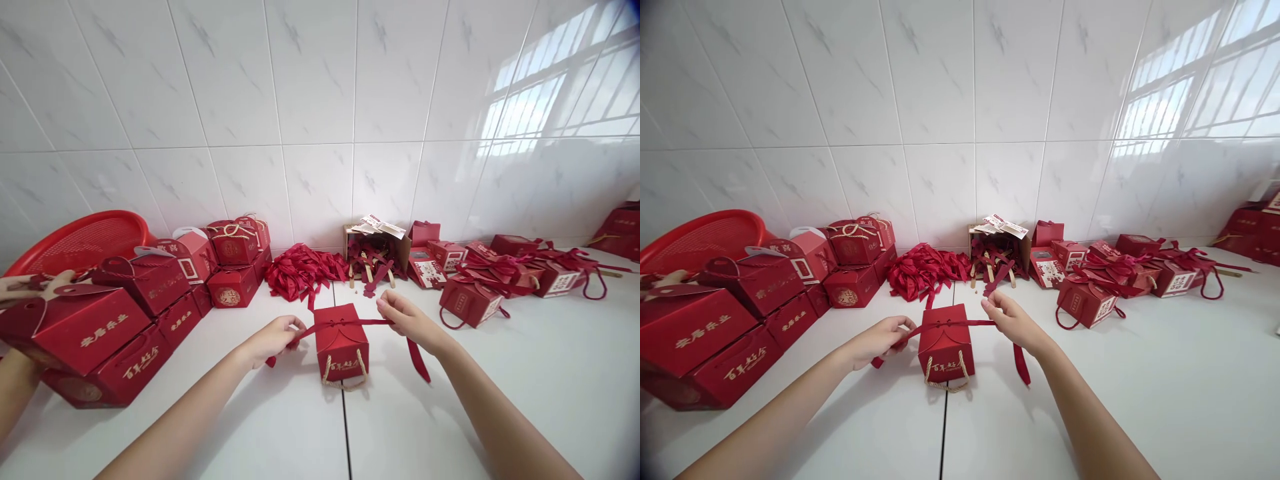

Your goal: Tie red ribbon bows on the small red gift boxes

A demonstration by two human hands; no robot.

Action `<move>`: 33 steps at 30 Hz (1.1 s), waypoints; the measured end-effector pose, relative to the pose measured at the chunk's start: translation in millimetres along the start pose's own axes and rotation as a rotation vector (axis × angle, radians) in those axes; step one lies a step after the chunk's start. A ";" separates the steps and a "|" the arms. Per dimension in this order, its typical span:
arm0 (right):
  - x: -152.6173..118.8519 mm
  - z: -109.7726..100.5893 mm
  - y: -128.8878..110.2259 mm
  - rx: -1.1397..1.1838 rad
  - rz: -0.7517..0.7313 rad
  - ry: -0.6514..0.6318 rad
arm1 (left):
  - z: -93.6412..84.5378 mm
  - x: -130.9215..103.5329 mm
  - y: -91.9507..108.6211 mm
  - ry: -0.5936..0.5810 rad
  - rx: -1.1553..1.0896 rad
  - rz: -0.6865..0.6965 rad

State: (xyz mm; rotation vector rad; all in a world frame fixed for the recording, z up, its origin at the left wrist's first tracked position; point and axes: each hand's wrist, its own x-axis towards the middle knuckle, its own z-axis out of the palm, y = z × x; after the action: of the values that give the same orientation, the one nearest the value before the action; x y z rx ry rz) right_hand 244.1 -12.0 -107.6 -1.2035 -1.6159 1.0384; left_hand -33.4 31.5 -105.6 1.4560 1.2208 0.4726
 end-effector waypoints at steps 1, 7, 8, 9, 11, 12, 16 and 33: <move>-2.3 -4.1 -1.3 -0.082 -0.035 -0.027 | -2.4 -0.8 0.5 -0.056 0.010 -0.023; -1.6 8.5 1.2 -0.552 -0.168 0.182 | 1.5 -8.4 13.7 -0.303 -0.049 0.002; 0.1 16.2 1.2 -0.543 -0.204 0.303 | 6.5 -11.0 17.9 -0.282 -0.096 0.045; 1.6 24.1 0.2 -0.507 -0.254 0.406 | 12.6 -14.1 22.4 -0.241 -0.142 0.095; 3.4 38.7 -5.2 -0.385 -0.358 0.490 | 26.9 -20.8 30.8 -0.125 -0.178 0.200; 3.7 44.5 -9.1 -0.316 -0.385 0.471 | 34.1 -23.7 34.0 -0.056 -0.145 0.261; 2.9 58.7 -24.4 -0.097 -0.266 0.254 | 55.8 -28.6 32.7 0.262 0.214 0.559; 24.4 38.5 -32.8 -0.082 0.130 -0.343 | 40.5 -20.3 12.7 0.145 0.689 0.899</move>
State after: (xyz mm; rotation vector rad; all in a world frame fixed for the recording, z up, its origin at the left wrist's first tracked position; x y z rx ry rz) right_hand 194.5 0.5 -84.5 -1.2479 -1.8759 1.3290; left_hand -2.5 -3.4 -99.5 2.6110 0.7956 0.8040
